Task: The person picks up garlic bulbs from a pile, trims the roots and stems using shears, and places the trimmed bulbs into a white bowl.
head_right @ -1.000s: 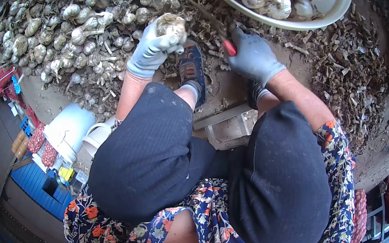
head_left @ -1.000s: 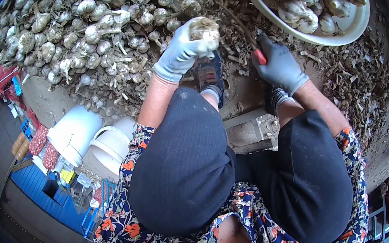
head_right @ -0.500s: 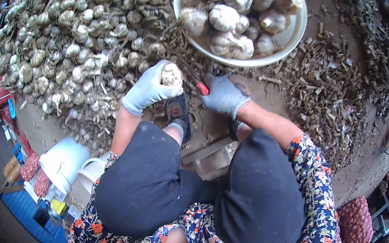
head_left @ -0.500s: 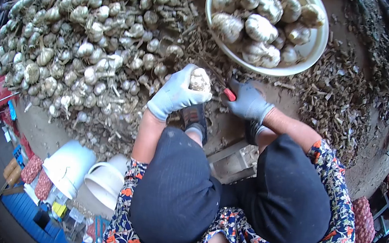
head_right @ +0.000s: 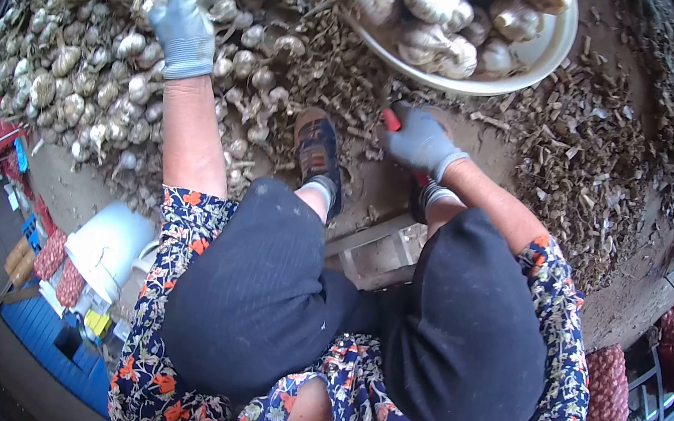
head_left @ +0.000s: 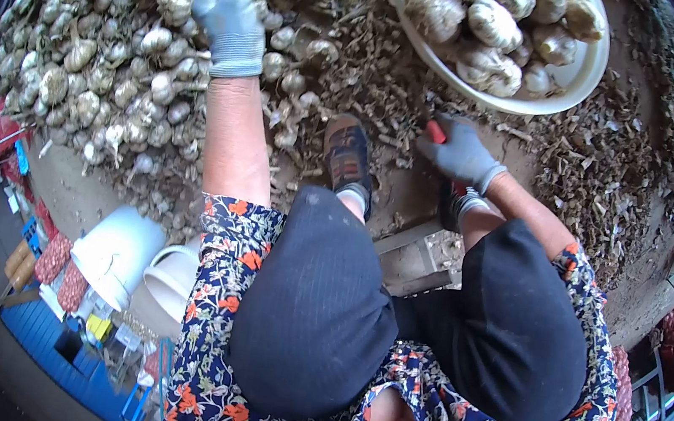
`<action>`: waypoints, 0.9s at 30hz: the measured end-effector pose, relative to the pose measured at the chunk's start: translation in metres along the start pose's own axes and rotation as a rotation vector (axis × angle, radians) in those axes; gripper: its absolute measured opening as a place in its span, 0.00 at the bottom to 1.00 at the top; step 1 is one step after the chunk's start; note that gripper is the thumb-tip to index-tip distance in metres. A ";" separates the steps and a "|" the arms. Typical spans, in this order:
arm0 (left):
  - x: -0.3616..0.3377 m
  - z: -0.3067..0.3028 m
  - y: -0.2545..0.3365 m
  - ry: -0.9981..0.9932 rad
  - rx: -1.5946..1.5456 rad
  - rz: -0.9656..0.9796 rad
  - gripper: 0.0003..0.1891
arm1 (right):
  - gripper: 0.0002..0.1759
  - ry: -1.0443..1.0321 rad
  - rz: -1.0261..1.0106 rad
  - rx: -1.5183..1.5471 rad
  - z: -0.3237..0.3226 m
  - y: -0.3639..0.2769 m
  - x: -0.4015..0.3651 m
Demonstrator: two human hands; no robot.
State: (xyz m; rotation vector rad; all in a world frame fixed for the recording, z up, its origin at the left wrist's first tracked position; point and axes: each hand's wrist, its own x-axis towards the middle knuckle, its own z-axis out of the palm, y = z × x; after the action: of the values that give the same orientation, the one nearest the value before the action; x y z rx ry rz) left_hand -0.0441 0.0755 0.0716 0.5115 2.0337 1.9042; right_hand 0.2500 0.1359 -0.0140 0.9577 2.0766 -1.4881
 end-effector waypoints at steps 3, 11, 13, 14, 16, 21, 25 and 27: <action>-0.030 -0.048 -0.059 -0.159 0.663 -0.398 0.06 | 0.19 -0.019 0.066 0.138 0.011 0.025 0.010; -0.050 -0.044 -0.158 -0.716 1.270 -0.038 0.36 | 0.20 -0.044 0.040 -0.140 0.007 -0.002 0.005; -0.049 -0.039 -0.162 -0.784 1.254 0.033 0.36 | 0.21 -0.065 0.053 -0.150 0.010 -0.003 0.003; -0.046 -0.034 -0.158 -0.745 1.222 -0.072 0.36 | 0.21 -0.068 0.051 -0.183 0.012 -0.004 0.005; -0.036 -0.026 -0.138 -0.700 1.190 -0.167 0.37 | 0.22 -0.064 0.043 -0.216 0.011 -0.007 0.012; -0.055 -0.023 -0.080 -0.871 1.214 -0.195 0.38 | 0.29 -0.162 -0.069 -0.094 -0.006 -0.033 0.007; -0.060 -0.015 -0.057 -0.929 1.299 -0.111 0.37 | 0.28 -0.176 -0.099 -0.062 -0.009 -0.048 0.011; -0.059 -0.018 -0.060 -0.881 1.241 -0.100 0.35 | 0.24 -0.120 -0.150 0.008 -0.010 -0.046 0.008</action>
State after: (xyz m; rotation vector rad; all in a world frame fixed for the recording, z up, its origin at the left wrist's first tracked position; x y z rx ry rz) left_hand -0.0031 0.0295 0.0123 1.1757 2.1850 0.0088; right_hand 0.2109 0.1387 0.0142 0.7103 2.0961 -1.5871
